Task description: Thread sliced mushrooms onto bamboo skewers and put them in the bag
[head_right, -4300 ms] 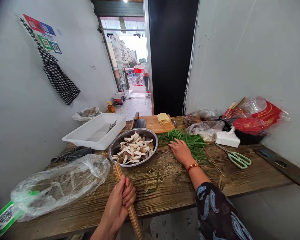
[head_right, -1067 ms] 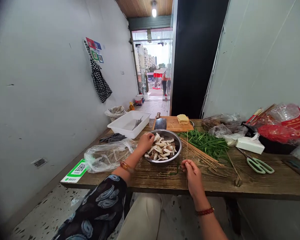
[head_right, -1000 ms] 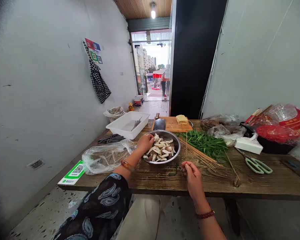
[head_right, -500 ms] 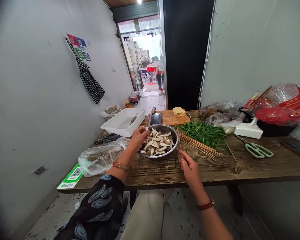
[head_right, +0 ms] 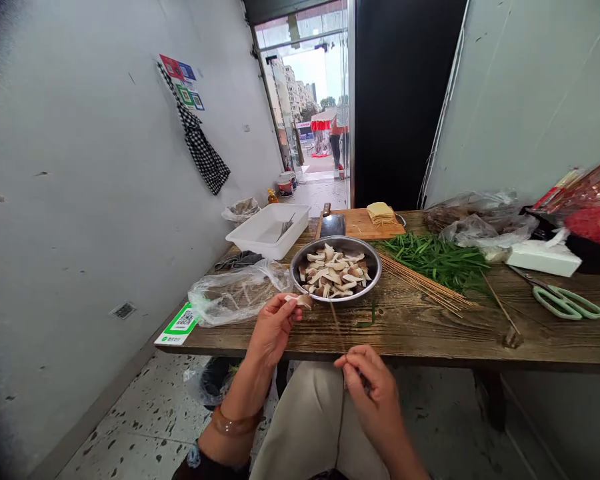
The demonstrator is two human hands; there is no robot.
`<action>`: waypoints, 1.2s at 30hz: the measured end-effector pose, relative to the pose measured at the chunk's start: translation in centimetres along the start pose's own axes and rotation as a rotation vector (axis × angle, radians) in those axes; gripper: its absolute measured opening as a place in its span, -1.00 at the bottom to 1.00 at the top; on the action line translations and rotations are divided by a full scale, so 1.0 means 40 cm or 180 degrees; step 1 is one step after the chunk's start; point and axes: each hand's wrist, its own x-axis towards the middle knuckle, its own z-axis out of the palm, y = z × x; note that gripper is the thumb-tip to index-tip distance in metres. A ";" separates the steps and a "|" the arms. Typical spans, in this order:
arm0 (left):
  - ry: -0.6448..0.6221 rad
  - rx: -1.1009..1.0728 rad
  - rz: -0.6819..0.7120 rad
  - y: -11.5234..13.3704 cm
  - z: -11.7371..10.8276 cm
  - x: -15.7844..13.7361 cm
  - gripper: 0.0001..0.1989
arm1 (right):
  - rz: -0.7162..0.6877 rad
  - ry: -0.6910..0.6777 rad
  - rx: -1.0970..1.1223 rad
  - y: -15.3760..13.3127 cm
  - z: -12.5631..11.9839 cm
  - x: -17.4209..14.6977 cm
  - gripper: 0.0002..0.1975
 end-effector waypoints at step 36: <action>0.0075 0.1102 0.0895 0.000 -0.017 -0.143 -0.88 | -0.0160 -0.0315 -0.0450 -0.048 0.030 -0.099 -0.65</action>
